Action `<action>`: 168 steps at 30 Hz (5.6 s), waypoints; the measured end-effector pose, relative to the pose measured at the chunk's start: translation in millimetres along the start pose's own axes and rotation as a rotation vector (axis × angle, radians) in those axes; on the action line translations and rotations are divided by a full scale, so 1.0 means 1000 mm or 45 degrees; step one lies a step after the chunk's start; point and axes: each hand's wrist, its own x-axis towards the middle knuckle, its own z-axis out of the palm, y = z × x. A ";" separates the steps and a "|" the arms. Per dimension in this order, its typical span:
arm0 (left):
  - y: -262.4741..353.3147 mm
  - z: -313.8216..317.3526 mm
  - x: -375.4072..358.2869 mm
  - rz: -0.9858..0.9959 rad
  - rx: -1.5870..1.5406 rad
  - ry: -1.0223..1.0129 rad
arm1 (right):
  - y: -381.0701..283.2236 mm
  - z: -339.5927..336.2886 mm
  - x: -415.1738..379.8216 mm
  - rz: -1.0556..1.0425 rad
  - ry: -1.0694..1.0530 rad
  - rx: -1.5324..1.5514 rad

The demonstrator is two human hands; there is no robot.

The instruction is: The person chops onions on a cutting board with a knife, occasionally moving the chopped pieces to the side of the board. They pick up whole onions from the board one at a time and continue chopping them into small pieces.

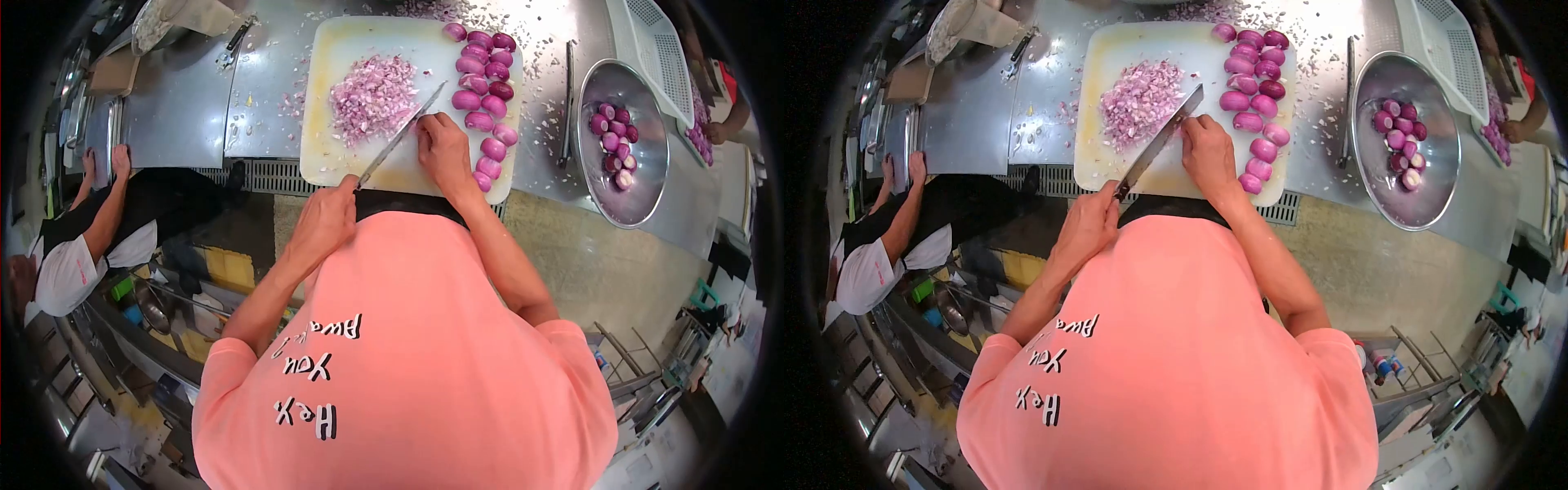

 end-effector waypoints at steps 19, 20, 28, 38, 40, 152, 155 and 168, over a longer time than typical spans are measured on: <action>-0.002 -0.003 0.001 0.108 0.017 -0.025 | 0.005 -0.006 -0.008 0.091 0.030 -0.024; -0.006 0.000 0.002 0.105 0.019 -0.019 | 0.006 -0.007 -0.007 0.084 0.030 -0.020; -0.014 0.006 0.005 0.099 0.056 -0.020 | 0.012 -0.009 -0.011 0.109 0.041 -0.041; -0.061 0.022 0.009 0.107 -0.354 -0.108 | 0.038 -0.080 0.015 0.033 0.165 -0.312; -0.044 -0.006 0.015 -0.171 -0.379 -0.109 | 0.046 -0.076 0.010 0.056 0.066 -0.259; -0.015 0.007 0.000 -0.029 0.005 0.110 | 0.003 0.006 0.002 -0.145 0.035 0.045; -0.004 -0.005 -0.003 -0.049 -0.003 0.073 | -0.004 0.003 0.004 -0.059 0.004 0.038; -0.007 0.002 0.004 0.033 0.052 0.045 | 0.002 0.005 0.005 -0.013 0.022 0.051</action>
